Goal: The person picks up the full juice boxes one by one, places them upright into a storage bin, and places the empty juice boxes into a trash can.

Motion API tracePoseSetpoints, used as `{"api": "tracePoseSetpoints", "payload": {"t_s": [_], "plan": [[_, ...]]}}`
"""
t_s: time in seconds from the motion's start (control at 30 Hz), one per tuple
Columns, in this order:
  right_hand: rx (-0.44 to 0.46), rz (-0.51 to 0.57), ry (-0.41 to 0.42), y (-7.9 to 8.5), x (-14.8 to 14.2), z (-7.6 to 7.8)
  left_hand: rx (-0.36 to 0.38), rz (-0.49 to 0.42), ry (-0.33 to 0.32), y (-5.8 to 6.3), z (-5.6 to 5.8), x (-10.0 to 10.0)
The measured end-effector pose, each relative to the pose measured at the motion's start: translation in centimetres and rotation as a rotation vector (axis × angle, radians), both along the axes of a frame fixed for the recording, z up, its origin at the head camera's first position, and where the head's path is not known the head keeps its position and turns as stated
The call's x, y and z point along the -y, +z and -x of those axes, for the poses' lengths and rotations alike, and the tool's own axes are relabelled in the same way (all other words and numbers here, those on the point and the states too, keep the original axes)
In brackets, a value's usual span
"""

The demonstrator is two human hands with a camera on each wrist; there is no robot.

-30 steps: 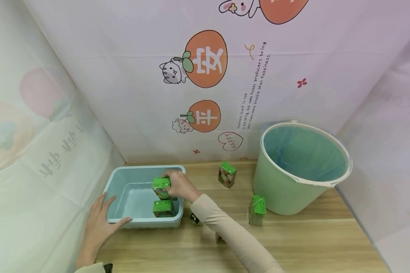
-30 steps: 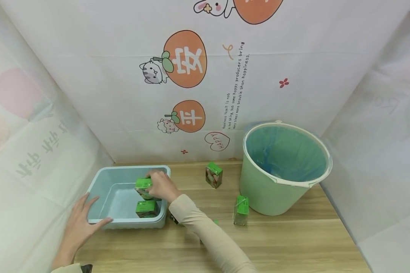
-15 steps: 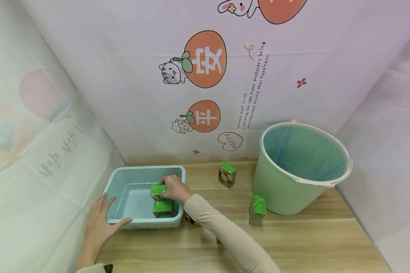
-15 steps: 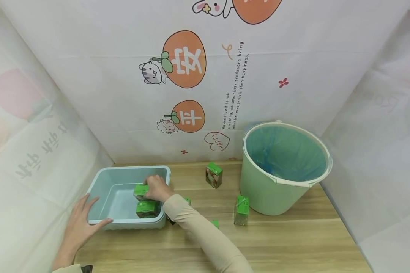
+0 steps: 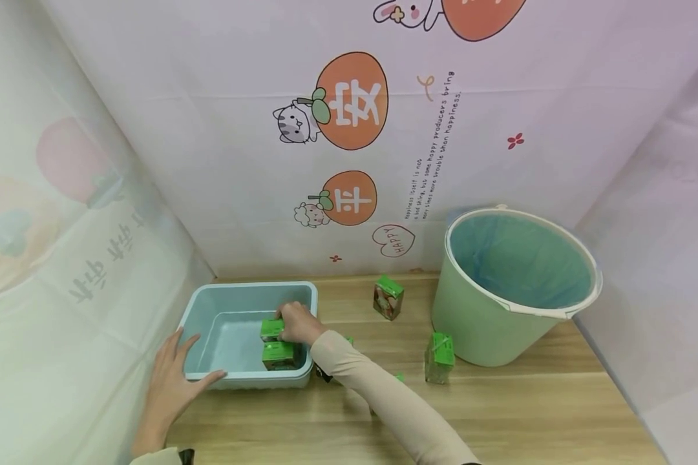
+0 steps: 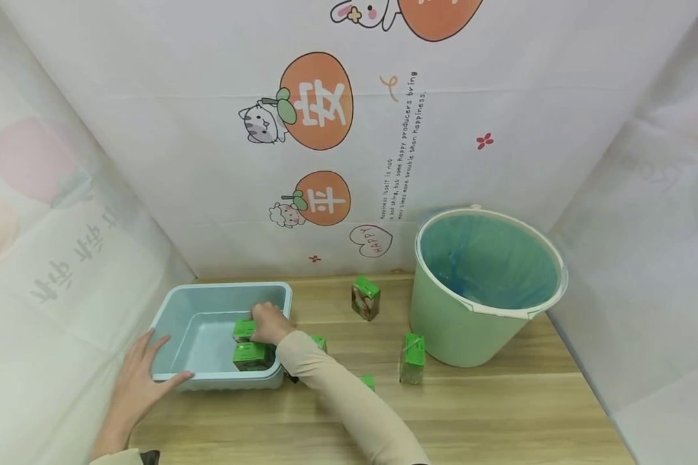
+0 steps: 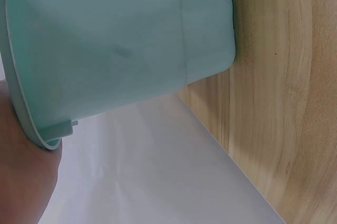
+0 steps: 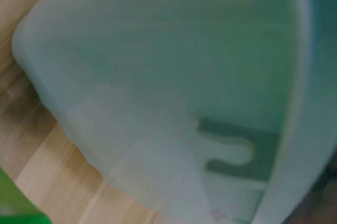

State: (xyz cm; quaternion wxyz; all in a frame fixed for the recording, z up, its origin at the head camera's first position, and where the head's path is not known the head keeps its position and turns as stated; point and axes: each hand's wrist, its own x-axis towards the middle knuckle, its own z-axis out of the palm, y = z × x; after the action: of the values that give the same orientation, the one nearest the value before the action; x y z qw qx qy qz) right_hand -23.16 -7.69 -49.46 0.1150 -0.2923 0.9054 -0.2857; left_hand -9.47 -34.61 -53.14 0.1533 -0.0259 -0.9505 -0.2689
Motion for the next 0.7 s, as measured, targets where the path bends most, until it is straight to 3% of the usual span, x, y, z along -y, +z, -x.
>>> {"api": "tracePoseSetpoints", "payload": {"t_s": [0.7], "plan": [[0.010,-0.014,-0.033,-0.43,0.34,0.21,0.031,-0.007,0.009,0.15,0.07,-0.09]]}}
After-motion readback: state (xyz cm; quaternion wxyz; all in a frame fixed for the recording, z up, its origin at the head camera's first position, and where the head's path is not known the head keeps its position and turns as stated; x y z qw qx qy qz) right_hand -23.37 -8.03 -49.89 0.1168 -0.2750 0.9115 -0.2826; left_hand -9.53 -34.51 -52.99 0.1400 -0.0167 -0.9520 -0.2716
